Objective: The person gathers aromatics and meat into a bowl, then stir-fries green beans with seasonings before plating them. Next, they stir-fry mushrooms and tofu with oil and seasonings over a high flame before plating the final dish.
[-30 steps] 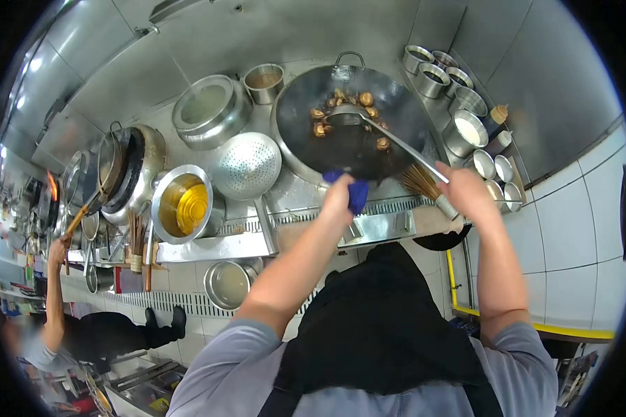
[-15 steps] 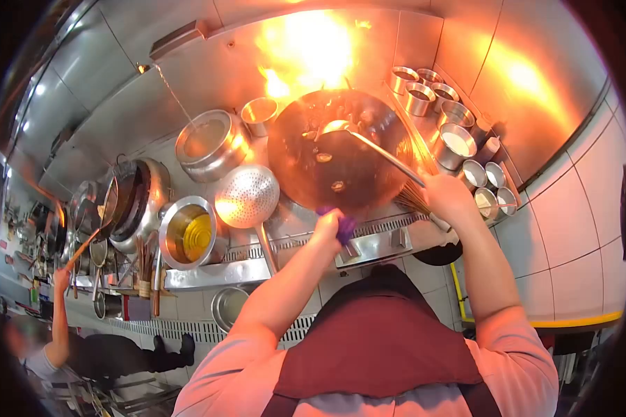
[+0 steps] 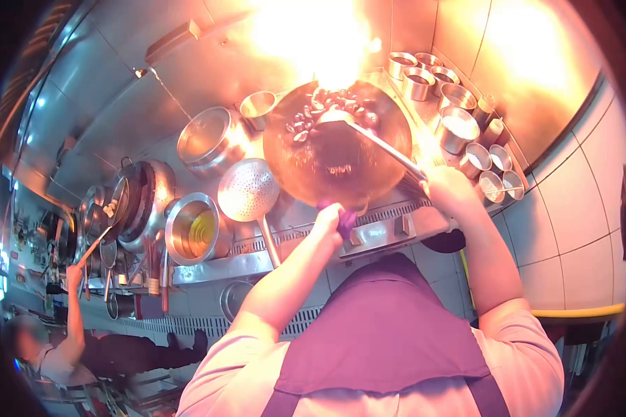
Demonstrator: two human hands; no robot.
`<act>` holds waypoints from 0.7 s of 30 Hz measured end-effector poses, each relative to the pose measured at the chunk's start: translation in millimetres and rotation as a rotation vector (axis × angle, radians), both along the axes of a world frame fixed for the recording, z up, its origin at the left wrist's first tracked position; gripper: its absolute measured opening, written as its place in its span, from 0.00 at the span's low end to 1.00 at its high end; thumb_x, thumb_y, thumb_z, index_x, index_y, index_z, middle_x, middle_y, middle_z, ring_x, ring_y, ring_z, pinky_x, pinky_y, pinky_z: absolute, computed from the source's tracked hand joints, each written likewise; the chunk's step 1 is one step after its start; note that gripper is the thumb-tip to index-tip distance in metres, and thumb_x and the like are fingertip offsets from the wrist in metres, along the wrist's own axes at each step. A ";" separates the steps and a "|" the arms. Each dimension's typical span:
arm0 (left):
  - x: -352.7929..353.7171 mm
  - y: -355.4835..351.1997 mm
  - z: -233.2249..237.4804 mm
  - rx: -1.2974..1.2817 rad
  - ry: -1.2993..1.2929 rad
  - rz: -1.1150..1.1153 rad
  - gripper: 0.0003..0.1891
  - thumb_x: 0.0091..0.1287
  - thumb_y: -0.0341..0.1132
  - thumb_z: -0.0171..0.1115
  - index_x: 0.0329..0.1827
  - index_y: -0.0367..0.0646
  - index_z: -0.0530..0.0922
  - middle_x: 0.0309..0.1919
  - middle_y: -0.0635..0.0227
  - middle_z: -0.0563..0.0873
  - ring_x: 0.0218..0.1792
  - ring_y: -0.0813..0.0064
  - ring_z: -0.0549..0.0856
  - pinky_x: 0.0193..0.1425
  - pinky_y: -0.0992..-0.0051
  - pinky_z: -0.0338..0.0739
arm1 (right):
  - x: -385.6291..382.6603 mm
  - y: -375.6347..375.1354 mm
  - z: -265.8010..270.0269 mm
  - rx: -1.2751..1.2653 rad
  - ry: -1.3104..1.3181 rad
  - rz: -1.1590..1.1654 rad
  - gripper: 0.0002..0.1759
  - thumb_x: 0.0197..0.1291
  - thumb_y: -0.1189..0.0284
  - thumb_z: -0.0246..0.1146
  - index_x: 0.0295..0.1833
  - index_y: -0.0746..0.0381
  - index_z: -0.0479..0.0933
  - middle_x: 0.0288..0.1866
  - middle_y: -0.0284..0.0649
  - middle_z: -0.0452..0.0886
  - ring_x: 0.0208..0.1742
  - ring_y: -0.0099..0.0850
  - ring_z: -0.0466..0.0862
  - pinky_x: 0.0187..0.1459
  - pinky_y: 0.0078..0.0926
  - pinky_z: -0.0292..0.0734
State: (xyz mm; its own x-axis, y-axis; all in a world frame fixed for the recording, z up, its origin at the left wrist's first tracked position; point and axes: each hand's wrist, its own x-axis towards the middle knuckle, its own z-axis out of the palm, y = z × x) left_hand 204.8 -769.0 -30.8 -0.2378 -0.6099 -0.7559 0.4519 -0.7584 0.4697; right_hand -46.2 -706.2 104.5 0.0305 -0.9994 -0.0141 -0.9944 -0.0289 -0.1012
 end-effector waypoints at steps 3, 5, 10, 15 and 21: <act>-0.4 28.7 43.7 -0.115 0.026 -0.087 0.02 0.55 0.29 0.52 0.31 0.47 0.71 0.17 0.70 0.73 0.17 0.71 0.75 0.21 0.73 0.72 | -21.9 2.9 31.7 0.110 -0.015 0.060 0.15 0.59 0.67 0.60 0.49 0.63 0.78 0.37 0.49 0.83 0.41 0.46 0.82 0.43 0.40 0.76; 1.9 1.4 49.4 -0.236 0.192 -0.068 0.05 0.59 0.35 0.52 0.35 0.45 0.72 0.22 0.65 0.77 0.20 0.70 0.76 0.21 0.70 0.68 | -28.1 6.2 60.2 0.253 -0.151 0.108 0.19 0.57 0.68 0.63 0.55 0.61 0.76 0.39 0.48 0.83 0.43 0.45 0.82 0.45 0.39 0.76; 1.9 -46.0 21.1 -0.300 0.116 0.024 0.07 0.64 0.40 0.49 0.33 0.48 0.71 0.26 0.62 0.81 0.22 0.68 0.78 0.18 0.70 0.69 | -8.8 -26.4 18.7 0.014 0.029 0.087 0.13 0.61 0.68 0.57 0.47 0.63 0.77 0.40 0.51 0.82 0.44 0.47 0.82 0.44 0.43 0.75; -2.8 12.9 27.7 -0.135 0.074 0.046 0.04 0.54 0.23 0.48 0.28 0.43 0.68 0.16 0.69 0.67 0.16 0.70 0.72 0.16 0.72 0.68 | -1.1 -3.8 34.3 0.145 0.021 -0.008 0.15 0.61 0.66 0.58 0.49 0.63 0.77 0.42 0.52 0.82 0.45 0.46 0.82 0.47 0.45 0.75; -4.8 -43.2 64.0 -0.263 0.096 0.073 0.08 0.62 0.36 0.48 0.35 0.40 0.72 0.24 0.63 0.79 0.19 0.70 0.76 0.20 0.71 0.69 | -28.4 -30.3 28.9 0.041 -0.049 0.227 0.12 0.57 0.68 0.59 0.44 0.64 0.77 0.37 0.52 0.81 0.41 0.49 0.81 0.44 0.44 0.74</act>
